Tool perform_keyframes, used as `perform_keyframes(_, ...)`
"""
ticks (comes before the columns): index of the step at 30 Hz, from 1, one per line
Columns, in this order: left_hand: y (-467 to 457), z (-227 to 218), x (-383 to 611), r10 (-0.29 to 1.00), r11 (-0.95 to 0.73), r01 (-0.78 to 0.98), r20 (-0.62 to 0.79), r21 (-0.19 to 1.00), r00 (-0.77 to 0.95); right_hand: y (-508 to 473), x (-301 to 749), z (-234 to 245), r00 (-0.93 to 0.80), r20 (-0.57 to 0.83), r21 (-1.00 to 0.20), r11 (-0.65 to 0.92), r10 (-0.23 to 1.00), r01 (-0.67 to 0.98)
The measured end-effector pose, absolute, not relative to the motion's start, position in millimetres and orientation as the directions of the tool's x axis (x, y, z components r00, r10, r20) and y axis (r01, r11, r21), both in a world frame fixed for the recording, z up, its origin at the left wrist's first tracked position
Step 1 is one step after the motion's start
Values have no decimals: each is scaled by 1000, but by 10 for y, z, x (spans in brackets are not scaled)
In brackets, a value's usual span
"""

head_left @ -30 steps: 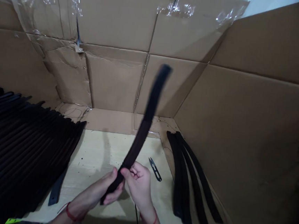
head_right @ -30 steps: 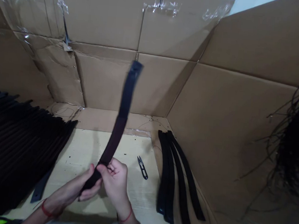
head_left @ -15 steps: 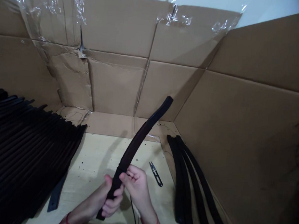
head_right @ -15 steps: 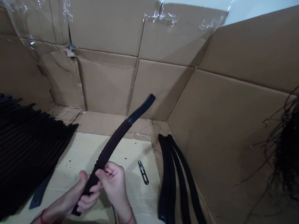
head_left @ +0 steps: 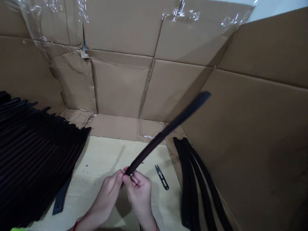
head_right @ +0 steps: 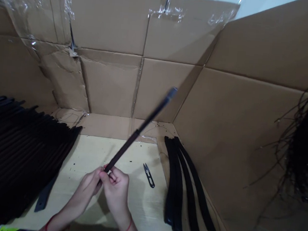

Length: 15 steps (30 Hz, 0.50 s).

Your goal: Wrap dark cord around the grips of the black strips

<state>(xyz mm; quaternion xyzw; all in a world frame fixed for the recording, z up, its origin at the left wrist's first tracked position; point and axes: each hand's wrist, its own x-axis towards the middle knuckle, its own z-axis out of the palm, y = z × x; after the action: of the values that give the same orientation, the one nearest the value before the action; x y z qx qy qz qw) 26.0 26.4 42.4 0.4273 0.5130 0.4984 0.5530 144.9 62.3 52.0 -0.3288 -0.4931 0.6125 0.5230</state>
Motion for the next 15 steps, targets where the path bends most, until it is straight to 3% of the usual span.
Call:
perform_keyframes(1,259,446,232,987,156,-104,-158,982,-8,620,1446,526,-258,120,-949,35,959,-313)
perform_keyframes(4,280,462,183,890,377,-148,-314,914,330,614,1455,547,-340,127,-961,30,932,-276)
perform_keyframes(5,293,451,189,911,339,-165,-279,926,305,610,1457,552,-314,130,-964,46,940,-262)
perform_keyframes(8,313,394,244,996,86,-122,-88,989,-6,589,1467,569,-209,142,-966,90,967,-244)
perform_keyframes(10,313,353,278,986,167,-146,-161,975,47,581,1487,590,-338,129,-964,38,932,-264)
perform_keyframes(12,318,317,296,940,317,-218,-274,923,205,593,1511,613,-463,119,-961,-16,878,-278)
perform_keyframes(15,326,296,302,961,260,-236,-227,936,160,632,1532,622,-356,156,-964,64,921,-258)
